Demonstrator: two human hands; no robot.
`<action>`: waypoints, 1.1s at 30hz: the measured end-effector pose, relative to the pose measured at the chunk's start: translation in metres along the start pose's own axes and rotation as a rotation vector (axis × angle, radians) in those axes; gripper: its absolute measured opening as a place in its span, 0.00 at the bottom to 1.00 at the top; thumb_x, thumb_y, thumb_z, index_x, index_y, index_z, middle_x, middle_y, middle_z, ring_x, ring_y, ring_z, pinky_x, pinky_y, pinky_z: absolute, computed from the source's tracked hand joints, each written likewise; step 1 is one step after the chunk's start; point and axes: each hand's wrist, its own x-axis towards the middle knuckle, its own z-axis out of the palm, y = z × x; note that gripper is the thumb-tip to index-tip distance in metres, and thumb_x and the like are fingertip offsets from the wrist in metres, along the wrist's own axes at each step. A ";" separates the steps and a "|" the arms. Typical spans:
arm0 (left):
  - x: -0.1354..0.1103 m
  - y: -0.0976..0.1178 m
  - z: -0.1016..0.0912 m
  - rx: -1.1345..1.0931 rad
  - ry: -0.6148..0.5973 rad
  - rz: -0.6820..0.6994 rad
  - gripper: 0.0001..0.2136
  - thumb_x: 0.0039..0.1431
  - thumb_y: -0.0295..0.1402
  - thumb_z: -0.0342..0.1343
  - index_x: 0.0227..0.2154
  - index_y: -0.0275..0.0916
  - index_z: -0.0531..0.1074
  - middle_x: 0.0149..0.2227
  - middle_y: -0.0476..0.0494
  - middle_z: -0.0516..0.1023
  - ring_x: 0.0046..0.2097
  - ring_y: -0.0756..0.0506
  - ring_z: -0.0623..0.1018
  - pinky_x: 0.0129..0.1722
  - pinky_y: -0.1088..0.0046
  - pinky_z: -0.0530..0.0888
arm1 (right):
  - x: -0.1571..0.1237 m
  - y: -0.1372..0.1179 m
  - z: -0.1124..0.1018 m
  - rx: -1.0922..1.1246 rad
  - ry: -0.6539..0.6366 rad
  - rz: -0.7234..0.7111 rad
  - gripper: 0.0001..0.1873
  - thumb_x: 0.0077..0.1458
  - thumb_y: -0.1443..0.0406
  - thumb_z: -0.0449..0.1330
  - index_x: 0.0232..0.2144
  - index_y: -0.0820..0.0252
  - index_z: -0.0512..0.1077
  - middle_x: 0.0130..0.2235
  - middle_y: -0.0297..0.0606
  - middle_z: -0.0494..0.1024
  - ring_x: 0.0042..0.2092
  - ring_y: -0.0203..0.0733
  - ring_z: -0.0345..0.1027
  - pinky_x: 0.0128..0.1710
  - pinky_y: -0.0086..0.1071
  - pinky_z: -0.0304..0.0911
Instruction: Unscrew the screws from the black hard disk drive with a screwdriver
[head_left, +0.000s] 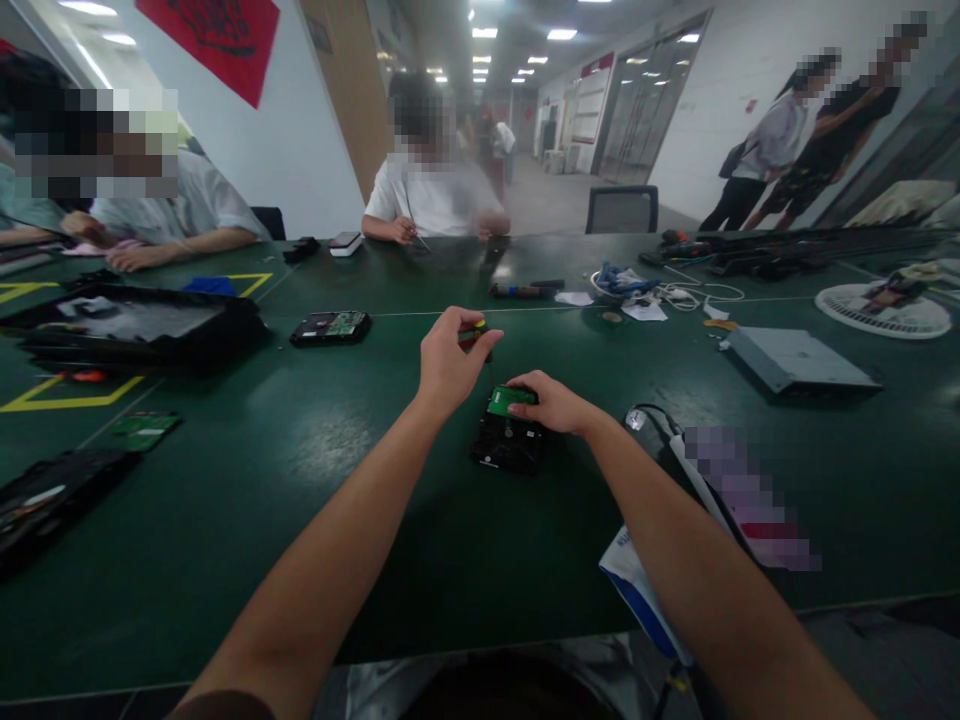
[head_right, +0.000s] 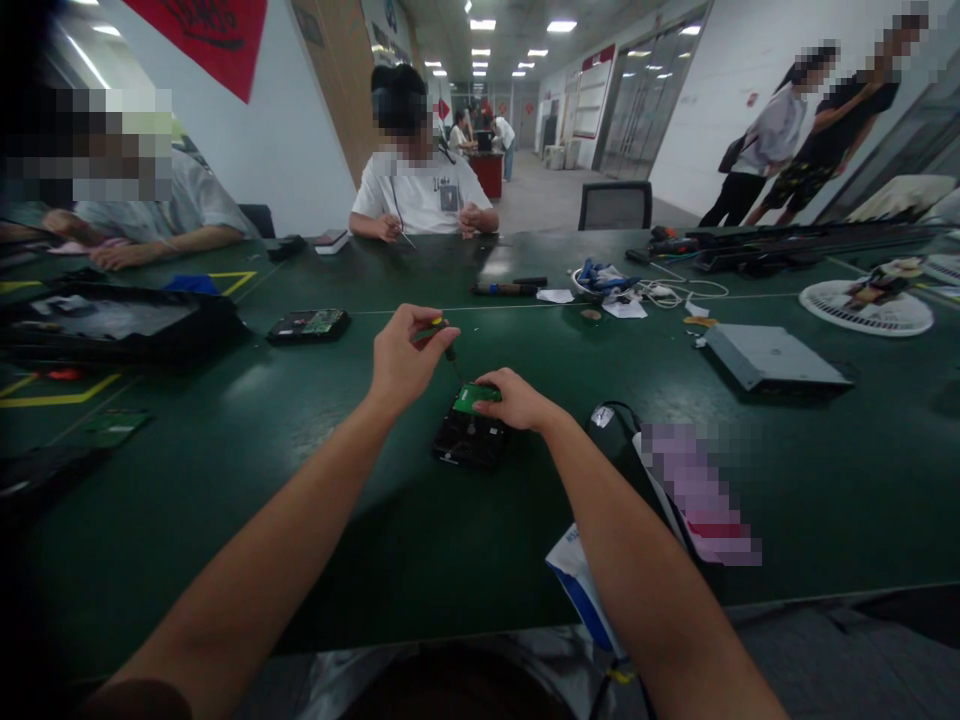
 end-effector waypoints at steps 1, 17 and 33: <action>-0.001 0.000 0.001 -0.013 0.000 -0.009 0.12 0.59 0.34 0.67 0.42 0.41 0.72 0.42 0.43 0.79 0.44 0.46 0.81 0.39 0.70 0.81 | 0.000 0.000 0.000 0.002 0.000 -0.005 0.27 0.57 0.59 0.68 0.57 0.60 0.74 0.52 0.47 0.75 0.53 0.50 0.70 0.58 0.46 0.64; 0.003 0.007 -0.007 0.088 -0.051 0.123 0.09 0.64 0.26 0.61 0.46 0.43 0.77 0.44 0.44 0.81 0.45 0.46 0.81 0.47 0.65 0.80 | 0.000 0.000 0.001 -0.005 0.031 -0.016 0.26 0.56 0.58 0.68 0.55 0.59 0.76 0.50 0.46 0.77 0.51 0.52 0.71 0.55 0.44 0.66; -0.001 0.006 -0.004 0.099 -0.021 0.192 0.08 0.63 0.26 0.62 0.44 0.40 0.74 0.43 0.44 0.79 0.45 0.46 0.80 0.47 0.65 0.80 | 0.002 0.001 0.001 -0.023 0.021 -0.018 0.26 0.56 0.59 0.68 0.56 0.59 0.76 0.52 0.46 0.77 0.53 0.52 0.70 0.57 0.45 0.65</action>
